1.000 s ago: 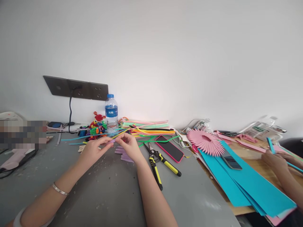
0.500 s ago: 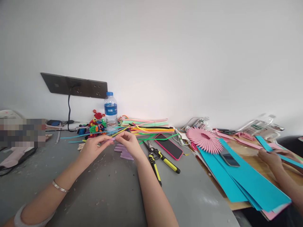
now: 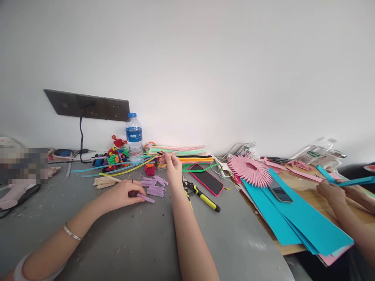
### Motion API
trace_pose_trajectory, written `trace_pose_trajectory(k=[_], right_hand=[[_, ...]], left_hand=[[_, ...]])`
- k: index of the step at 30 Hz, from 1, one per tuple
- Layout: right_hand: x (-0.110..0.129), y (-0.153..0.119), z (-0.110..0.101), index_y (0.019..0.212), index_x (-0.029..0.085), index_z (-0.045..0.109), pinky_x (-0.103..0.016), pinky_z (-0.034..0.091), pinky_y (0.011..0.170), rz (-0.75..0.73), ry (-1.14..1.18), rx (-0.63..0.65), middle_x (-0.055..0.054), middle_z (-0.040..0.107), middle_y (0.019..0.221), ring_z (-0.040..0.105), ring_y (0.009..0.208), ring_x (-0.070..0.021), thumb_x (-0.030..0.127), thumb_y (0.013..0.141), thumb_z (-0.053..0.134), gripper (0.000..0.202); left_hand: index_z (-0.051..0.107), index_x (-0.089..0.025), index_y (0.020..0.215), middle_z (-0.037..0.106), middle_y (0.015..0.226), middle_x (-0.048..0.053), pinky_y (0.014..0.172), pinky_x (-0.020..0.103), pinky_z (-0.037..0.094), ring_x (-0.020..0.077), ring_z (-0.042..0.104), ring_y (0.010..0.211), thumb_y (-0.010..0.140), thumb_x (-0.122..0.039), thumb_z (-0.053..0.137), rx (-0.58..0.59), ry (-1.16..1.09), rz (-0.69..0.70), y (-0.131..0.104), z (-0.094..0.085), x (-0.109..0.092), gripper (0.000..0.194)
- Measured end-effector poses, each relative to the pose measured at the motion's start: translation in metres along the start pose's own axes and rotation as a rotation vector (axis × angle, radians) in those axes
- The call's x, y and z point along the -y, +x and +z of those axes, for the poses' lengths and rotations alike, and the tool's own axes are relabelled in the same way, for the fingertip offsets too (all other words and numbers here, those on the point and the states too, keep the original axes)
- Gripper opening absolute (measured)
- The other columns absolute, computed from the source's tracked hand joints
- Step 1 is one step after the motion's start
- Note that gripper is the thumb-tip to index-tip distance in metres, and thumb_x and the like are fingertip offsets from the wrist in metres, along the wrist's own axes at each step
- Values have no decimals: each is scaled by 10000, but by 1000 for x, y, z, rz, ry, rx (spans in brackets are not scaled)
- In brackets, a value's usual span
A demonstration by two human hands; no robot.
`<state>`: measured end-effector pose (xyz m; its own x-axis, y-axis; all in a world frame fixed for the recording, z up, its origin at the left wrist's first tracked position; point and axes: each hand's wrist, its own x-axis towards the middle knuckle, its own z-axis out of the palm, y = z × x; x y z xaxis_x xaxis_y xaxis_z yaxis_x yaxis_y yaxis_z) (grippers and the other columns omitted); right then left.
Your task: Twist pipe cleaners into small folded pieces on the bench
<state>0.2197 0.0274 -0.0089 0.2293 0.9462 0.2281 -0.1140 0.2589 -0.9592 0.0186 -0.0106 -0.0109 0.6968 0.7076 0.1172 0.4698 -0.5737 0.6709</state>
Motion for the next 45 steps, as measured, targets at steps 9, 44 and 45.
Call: trace_pose_trajectory(k=[9,44,45], right_hand=[[4,-1,3,737,197,560,-271,389,613,-76,75,-124,10,529,652,469,618,-129,526,816,577,339],[6,-2,3,772,193,556,-259,340,555,-191,164,-296,53,431,578,387,532,-108,512,836,567,325],[6,-3,3,775,193,557,-260,338,554,-199,156,-304,54,427,575,387,531,-109,520,841,559,333]], left_hand=[[748,-259,852,658,813,13,638,259,451,167,603,718,842,-354,636,-62,-27,-44,1,-3,2,146],[624,-225,1055,693,1055,87,949,436,449,267,598,1059,901,-245,509,-678,402,-85,-2,-21,34,194],[626,-228,1053,697,1071,88,939,430,452,272,599,1060,891,-242,509,-706,424,-134,-4,-28,41,200]])
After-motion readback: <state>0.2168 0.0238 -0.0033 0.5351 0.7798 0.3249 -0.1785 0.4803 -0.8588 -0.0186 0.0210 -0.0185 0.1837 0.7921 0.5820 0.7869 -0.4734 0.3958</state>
